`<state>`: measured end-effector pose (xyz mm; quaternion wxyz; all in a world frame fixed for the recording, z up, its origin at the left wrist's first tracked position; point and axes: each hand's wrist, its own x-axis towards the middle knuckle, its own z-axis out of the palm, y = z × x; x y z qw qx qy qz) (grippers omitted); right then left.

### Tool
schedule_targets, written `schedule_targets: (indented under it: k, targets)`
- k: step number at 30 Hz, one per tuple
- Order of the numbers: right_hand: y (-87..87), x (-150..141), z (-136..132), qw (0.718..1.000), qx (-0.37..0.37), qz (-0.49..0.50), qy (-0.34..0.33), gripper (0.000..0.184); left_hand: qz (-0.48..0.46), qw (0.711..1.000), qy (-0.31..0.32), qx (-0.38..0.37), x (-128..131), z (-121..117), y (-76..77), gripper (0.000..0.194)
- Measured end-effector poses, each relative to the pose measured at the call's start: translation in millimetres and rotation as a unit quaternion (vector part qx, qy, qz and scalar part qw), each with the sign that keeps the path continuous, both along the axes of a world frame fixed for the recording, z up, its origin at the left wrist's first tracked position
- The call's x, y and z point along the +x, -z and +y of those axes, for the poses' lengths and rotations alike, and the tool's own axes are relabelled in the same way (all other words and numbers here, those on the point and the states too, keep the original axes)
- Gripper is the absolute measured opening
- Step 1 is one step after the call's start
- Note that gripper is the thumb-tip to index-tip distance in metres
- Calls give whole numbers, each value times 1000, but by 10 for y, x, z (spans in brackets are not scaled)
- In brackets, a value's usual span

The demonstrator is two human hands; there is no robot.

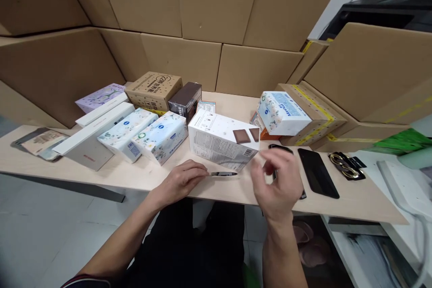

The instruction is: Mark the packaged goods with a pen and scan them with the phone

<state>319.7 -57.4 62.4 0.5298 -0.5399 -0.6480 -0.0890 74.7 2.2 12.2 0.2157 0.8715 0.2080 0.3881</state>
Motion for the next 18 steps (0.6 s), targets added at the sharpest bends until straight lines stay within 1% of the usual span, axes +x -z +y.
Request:
schedule_targets:
  k: [1, 2, 3, 4, 5, 7, 8, 9, 10, 12, 13, 14, 15, 16, 17, 18]
  targets:
    - [40, -111, -60, 999, -7, -37, -31, 35, -21, 1000, -5, 6, -2, 5, 10, 20]
    - [92, -219, -109, 991, -61, -95, -77, 35, -37, 999, -8, 11, 0, 6, 15, 18]
    - [155, -319, -146, 978, -110, -148, -98, 41, -47, 999, -8, 15, 7, 3, 15, 17]
    - [222, -404, -171, 963, -151, -197, -101, 47, -52, 998, -5, 19, 17, -6, 11, 16]
    - [289, -464, -187, 950, -182, -236, -89, 49, -53, 998, 3, 22, 28, -19, 1, 16]
    - [388, -495, -217, 935, -209, -280, -56, 44, -50, 998, 21, 34, 41, -50, -30, 16]
    - [409, -461, -240, 934, -211, -285, -41, 39, -53, 997, 21, 45, 39, -62, -50, 16]
    - [405, -399, -272, 938, -207, -277, -26, 34, -65, 996, 7, 58, 30, -69, -71, 19]
    - [379, -316, -310, 945, -201, -258, -9, 30, -89, 993, -26, 71, 16, -67, -93, 24]
    - [283, -127, -382, 967, -178, -179, 46, 22, -160, 976, -125, 77, -14, -34, -136, 32]
    - [229, -39, -401, 974, -172, -121, 87, 20, -191, 964, -173, 64, -21, -3, -158, 35]
    - [183, 33, -401, 976, -174, -56, 120, 20, -212, 954, -209, 38, -18, 35, -182, 39]
    - [150, 87, -377, 973, -181, 16, 140, 21, -221, 949, -227, -1, -4, 77, -208, 45]
    - [135, 121, -332, 967, -191, 89, 140, 23, -222, 946, -231, -48, 22, 119, -237, 52]
    - [137, 135, -267, 958, -204, 158, 122, 24, -219, 945, -224, -97, 54, 157, -268, 59]
    - [152, 134, -192, 947, -217, 220, 88, 26, -212, 944, -212, -141, 88, 186, -298, 64]
